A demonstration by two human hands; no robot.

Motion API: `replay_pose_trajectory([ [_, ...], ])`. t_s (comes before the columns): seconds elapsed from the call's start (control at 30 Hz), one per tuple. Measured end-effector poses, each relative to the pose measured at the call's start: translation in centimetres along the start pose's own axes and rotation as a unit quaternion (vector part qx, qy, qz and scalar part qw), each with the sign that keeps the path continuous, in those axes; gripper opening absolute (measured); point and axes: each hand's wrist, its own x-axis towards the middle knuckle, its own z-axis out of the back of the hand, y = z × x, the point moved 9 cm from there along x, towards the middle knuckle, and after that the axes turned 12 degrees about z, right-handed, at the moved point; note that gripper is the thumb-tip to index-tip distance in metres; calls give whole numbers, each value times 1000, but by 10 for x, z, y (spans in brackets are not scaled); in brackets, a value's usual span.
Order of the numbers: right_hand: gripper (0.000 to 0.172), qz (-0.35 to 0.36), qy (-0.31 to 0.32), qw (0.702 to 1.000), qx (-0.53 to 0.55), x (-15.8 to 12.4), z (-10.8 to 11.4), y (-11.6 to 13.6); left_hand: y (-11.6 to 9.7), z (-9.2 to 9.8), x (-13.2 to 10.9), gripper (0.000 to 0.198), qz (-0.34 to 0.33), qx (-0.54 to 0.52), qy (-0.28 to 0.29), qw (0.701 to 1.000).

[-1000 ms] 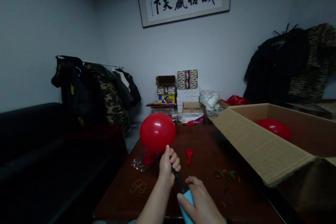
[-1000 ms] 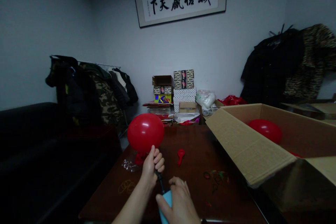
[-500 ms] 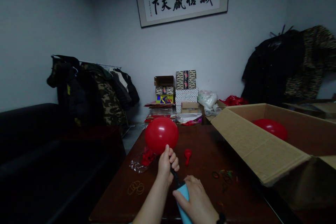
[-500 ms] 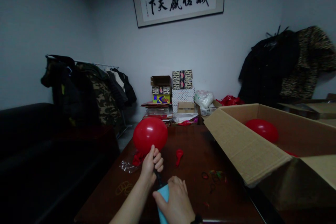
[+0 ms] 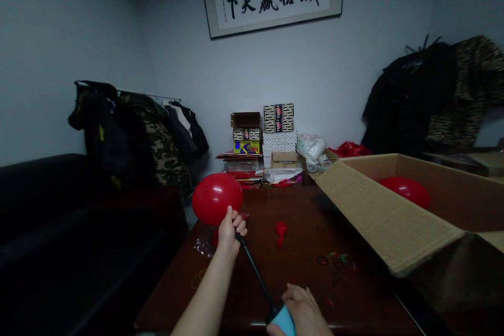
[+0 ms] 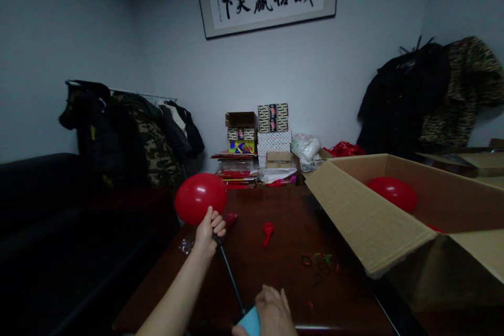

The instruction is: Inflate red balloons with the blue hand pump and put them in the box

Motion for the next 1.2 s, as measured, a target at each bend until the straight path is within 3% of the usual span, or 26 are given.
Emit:
replay_pose_trajectory([
  [0.27,45,28,49,998,11,-2,-10,-6,-4,0,-1,42,5,-32,16,999],
  [0.47,45,48,12,999,3,-3,11,8,-4,2,-7,38,-7,-69,-2,998],
  [0.67,48,49,-1,999,-5,2,33,30,25,-22,-19,45,20,-46,31,998],
  [0.9,44,39,-89,995,-5,16,58,39,66,-38,-34,50,47,4,36,998],
  [1.03,44,36,-91,995,6,19,53,37,73,-40,-40,50,55,28,41,997],
  [1.2,56,11,-55,998,-16,16,31,28,68,-35,-42,49,40,50,27,998],
])
